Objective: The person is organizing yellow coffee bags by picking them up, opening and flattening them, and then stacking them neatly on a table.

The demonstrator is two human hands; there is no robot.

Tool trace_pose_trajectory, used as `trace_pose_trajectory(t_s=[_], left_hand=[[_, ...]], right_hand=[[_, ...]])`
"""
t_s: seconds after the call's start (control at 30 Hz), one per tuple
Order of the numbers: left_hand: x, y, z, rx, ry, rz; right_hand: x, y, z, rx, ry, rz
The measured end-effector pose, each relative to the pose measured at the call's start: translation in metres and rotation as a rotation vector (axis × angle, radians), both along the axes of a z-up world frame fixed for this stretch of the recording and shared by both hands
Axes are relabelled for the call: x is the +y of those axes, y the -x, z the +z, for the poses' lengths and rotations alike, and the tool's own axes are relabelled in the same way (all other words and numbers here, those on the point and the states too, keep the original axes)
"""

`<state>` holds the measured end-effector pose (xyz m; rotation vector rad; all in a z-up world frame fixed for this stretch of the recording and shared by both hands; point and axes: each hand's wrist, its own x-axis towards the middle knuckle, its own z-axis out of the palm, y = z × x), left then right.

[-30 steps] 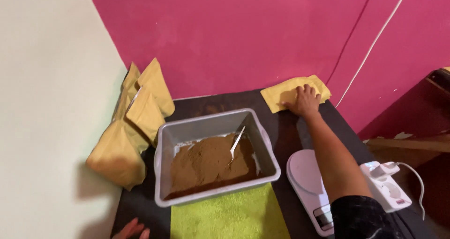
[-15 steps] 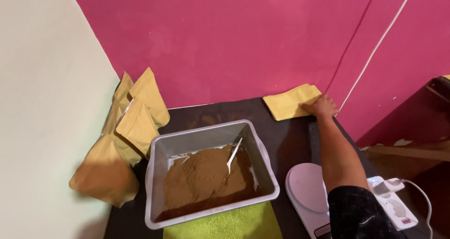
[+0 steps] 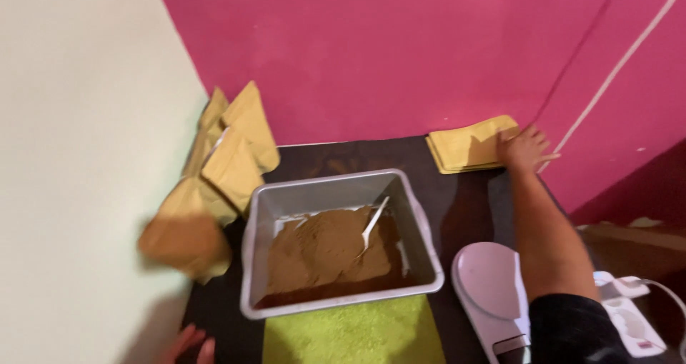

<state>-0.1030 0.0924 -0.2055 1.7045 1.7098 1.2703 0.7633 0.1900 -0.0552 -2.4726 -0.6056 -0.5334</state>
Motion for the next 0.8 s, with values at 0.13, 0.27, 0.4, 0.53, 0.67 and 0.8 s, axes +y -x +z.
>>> trace_pose_trajectory(t_s=[0.13,0.27,0.4,0.53,0.67,0.8], left_hand=[[-0.041,-0.079,0.254,0.413,-0.779,-0.245],[-0.024,-0.104,0.303,0.613,-0.840,0.043],[0.022,-0.120,0.324,0.888,-0.506,0.253],[0.065,-0.113,0.276,1.040,-0.683,0.461],[0.054,-0.098,0.274,0.707,-0.804,0.316],[-0.018,-0.082,0.323,0.559,-0.782,0.004]], right_hand=[[0.012,0.021,0.039,0.035,-0.082,0.032],[0.001,0.097,0.100,0.130,-0.358,0.323],[-0.003,0.156,0.132,0.183,-0.582,0.711],[-0.040,0.248,0.173,0.416,-0.565,0.830],[-0.095,0.326,0.208,0.270,-0.473,1.059],[-0.158,0.395,0.243,0.381,-0.396,1.294]])
